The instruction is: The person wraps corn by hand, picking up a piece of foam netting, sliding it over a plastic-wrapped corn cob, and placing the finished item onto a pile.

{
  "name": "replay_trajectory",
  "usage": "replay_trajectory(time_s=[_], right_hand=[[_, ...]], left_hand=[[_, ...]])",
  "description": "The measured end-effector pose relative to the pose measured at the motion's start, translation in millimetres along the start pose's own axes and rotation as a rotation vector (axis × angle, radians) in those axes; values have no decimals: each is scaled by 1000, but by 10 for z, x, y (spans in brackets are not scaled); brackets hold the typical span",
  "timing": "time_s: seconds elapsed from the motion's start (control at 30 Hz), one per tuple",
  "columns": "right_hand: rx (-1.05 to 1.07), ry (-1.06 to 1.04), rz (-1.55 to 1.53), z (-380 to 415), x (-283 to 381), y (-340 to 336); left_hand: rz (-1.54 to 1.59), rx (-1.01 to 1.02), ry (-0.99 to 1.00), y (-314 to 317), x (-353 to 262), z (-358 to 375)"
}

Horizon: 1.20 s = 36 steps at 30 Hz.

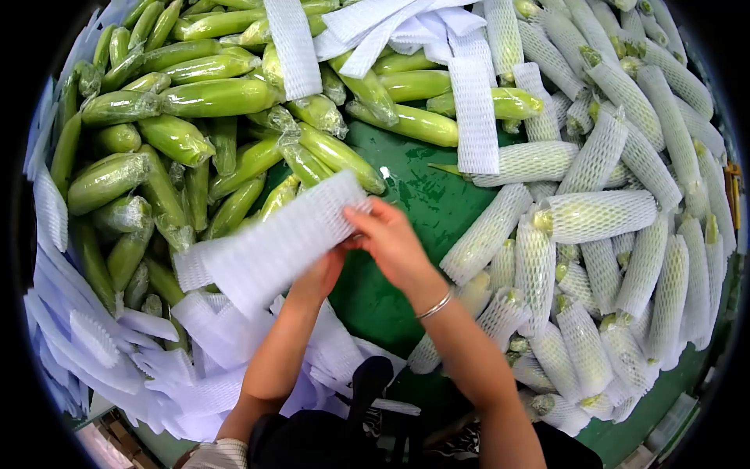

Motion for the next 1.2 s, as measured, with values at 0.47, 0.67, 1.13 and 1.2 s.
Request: replay_trajectory(time_s=[0.47, 0.67, 1.13, 1.2], right_hand=[[-219, -182, 297, -430, -160, -524], [-298, -380, 978, -8, -52, -350], [-336, -59, 609, 118, 34, -477], [-400, -40, 562, 159, -259, -805]], left_hand=[[-677, -492, 274, -283, 35, -133], [-519, -367, -171, -433, 244, -91], [151, -423, -469, -94, 343, 581], [41, -321, -389, -52, 346, 573]])
Point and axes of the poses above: each hand's wrist, its own z-axis away from the middle knuckle, its own y-axis out of the palm, x = y × z, the point moved 6 cm from there along -z, towards the middle knuckle, and after that the axes turned 2 degrees about -x, right-handed, at the moved point
